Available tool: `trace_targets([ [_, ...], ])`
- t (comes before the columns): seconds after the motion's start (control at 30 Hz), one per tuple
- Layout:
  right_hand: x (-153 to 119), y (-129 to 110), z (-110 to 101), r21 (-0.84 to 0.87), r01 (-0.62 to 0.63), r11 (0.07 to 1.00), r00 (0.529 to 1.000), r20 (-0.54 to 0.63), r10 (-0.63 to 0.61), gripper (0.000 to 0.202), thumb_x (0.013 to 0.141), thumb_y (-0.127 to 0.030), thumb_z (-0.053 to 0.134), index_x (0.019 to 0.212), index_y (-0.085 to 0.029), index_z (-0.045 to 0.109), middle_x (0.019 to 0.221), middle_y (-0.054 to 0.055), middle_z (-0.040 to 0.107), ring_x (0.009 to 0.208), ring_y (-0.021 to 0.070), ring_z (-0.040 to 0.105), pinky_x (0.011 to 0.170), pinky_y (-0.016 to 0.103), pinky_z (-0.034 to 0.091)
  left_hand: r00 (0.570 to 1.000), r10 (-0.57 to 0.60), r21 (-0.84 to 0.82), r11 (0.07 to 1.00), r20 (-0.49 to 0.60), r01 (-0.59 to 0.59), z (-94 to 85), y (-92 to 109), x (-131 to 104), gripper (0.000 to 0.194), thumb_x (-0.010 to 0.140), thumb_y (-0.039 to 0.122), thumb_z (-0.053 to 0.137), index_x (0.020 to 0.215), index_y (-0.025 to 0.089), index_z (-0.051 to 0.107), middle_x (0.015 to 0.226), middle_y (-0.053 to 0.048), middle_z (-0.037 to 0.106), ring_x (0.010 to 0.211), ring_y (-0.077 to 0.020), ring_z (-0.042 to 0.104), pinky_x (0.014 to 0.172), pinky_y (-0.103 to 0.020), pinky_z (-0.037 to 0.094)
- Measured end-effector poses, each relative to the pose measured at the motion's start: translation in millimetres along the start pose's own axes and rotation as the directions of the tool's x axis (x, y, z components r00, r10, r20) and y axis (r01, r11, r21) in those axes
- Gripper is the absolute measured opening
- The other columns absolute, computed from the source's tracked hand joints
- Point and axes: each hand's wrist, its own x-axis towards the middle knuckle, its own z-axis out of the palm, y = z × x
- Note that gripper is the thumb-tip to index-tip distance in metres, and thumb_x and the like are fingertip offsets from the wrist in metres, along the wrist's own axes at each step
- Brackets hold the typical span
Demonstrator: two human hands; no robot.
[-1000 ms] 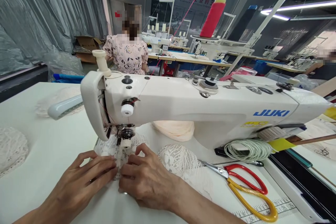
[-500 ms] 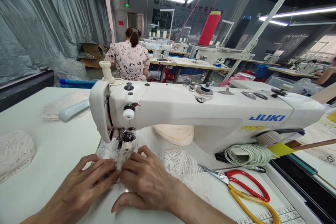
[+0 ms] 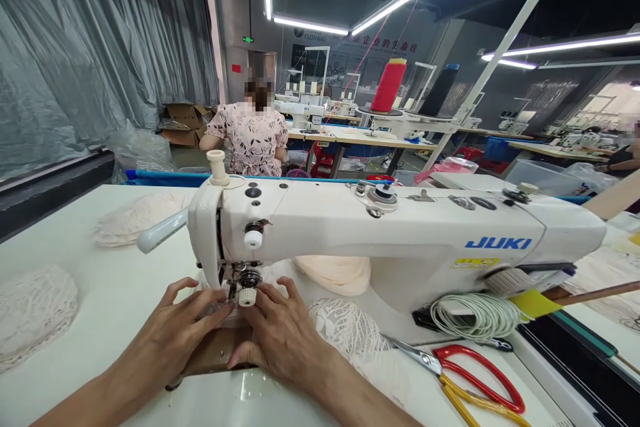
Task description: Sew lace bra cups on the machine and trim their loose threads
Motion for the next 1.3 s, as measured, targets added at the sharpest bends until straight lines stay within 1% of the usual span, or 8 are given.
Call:
trace_targets([
  [0.17, -2, -1, -3, -0.030, 0.003, 1.000, 0.998, 0.055, -0.001, 0.063, 0.082, -0.069, 0.037, 0.120, -0.020, 0.051, 0.111, 0.007, 0.062, 0.102, 0.0217, 0.053, 0.097, 0.042, 0.030, 1.000, -0.003, -0.005, 1.000, 0.001, 0.003, 2.7, -1, 0, 0.033, 0.090, 0.008, 0.038, 0.114, 0.021, 0.057, 0.103, -0.006, 0.063, 0.084, -0.0154, 0.062, 0.096, -0.041, 0.027],
  [0.27, -6, -2, -5, -0.051, 0.035, 0.998, 0.997, 0.066, -0.032, 0.067, 0.081, -0.069, 0.038, 0.123, -0.018, 0.049, 0.114, 0.009, 0.061, 0.104, 0.0224, 0.052, 0.101, 0.043, 0.026, 1.000, 0.015, 0.042, 0.999, -0.017, -0.015, 1.3, 1, -1, 0.031, 0.092, 0.008, 0.036, 0.112, 0.019, 0.057, 0.104, -0.007, 0.064, 0.090, -0.0162, 0.061, 0.097, -0.040, 0.029],
  [0.4, -9, -7, -8, -0.006, 0.091, 0.996, 0.995, 0.046, -0.090, 0.072, 0.078, -0.072, 0.040, 0.116, -0.012, 0.053, 0.105, 0.011, 0.063, 0.094, 0.0217, 0.053, 0.098, 0.043, 0.028, 0.998, 0.062, 0.093, 0.994, -0.027, -0.059, -2.2, 9, -3, 0.030, 0.096, 0.011, 0.031, 0.109, 0.015, 0.058, 0.104, -0.009, 0.065, 0.101, -0.0180, 0.058, 0.096, -0.039, 0.031],
  [0.53, -10, -10, -10, 0.019, 0.101, 0.995, 0.994, 0.032, -0.102, 0.065, 0.079, -0.071, 0.039, 0.102, -0.013, 0.058, 0.096, 0.008, 0.063, 0.086, 0.0198, 0.054, 0.093, 0.042, 0.031, 0.996, 0.081, 0.093, 0.993, -0.026, -0.079, -6.4, 18, -2, 0.035, 0.098, 0.011, 0.025, 0.101, 0.011, 0.060, 0.092, -0.007, 0.067, 0.090, -0.0164, 0.060, 0.090, -0.038, 0.033],
  [0.77, -10, -10, -8, 0.044, 0.092, 0.995, 0.995, 0.037, -0.094, 0.063, 0.082, -0.069, 0.033, 0.102, -0.014, 0.057, 0.095, 0.008, 0.063, 0.085, 0.0201, 0.054, 0.091, 0.044, 0.030, 0.993, 0.116, 0.144, 0.983, -0.033, -0.110, -11.3, 21, 3, 0.034, 0.097, 0.006, 0.027, 0.097, 0.009, 0.060, 0.087, -0.007, 0.068, 0.081, -0.0160, 0.060, 0.085, -0.037, 0.035],
  [1.03, -11, -9, -4, 0.025, 0.062, 0.998, 0.998, -0.035, -0.061, 0.058, 0.086, -0.062, 0.038, 0.114, -0.013, 0.054, 0.103, 0.010, 0.065, 0.090, 0.0219, 0.056, 0.095, 0.046, 0.026, 0.996, 0.072, 0.117, 0.991, -0.062, -0.064, -5.7, 15, 2, 0.036, 0.094, 0.001, 0.025, 0.098, 0.011, 0.059, 0.092, -0.008, 0.066, 0.084, -0.0161, 0.061, 0.086, -0.039, 0.034],
  [1.2, -12, -7, -3, -0.053, 0.031, 0.998, 0.999, -0.029, -0.033, 0.062, 0.084, -0.062, 0.041, 0.121, -0.013, 0.052, 0.110, 0.012, 0.063, 0.100, 0.0249, 0.054, 0.097, 0.048, 0.027, 1.000, -0.009, 0.107, 0.994, 0.004, 0.009, -2.7, 10, -5, 0.033, 0.087, 0.000, 0.033, 0.105, 0.014, 0.057, 0.100, -0.007, 0.066, 0.092, -0.0170, 0.060, 0.091, -0.040, 0.032],
  [1.3, -11, -6, -3, -0.052, 0.003, 0.999, 0.999, -0.032, -0.004, 0.055, 0.086, -0.058, 0.043, 0.120, -0.015, 0.052, 0.108, 0.010, 0.064, 0.101, 0.0237, 0.054, 0.097, 0.047, 0.027, 1.000, -0.025, 0.108, 0.994, 0.011, 0.024, -1.2, 8, -11, 0.032, 0.086, 0.003, 0.036, 0.108, 0.016, 0.056, 0.104, -0.008, 0.065, 0.097, -0.0183, 0.059, 0.094, -0.041, 0.030],
])
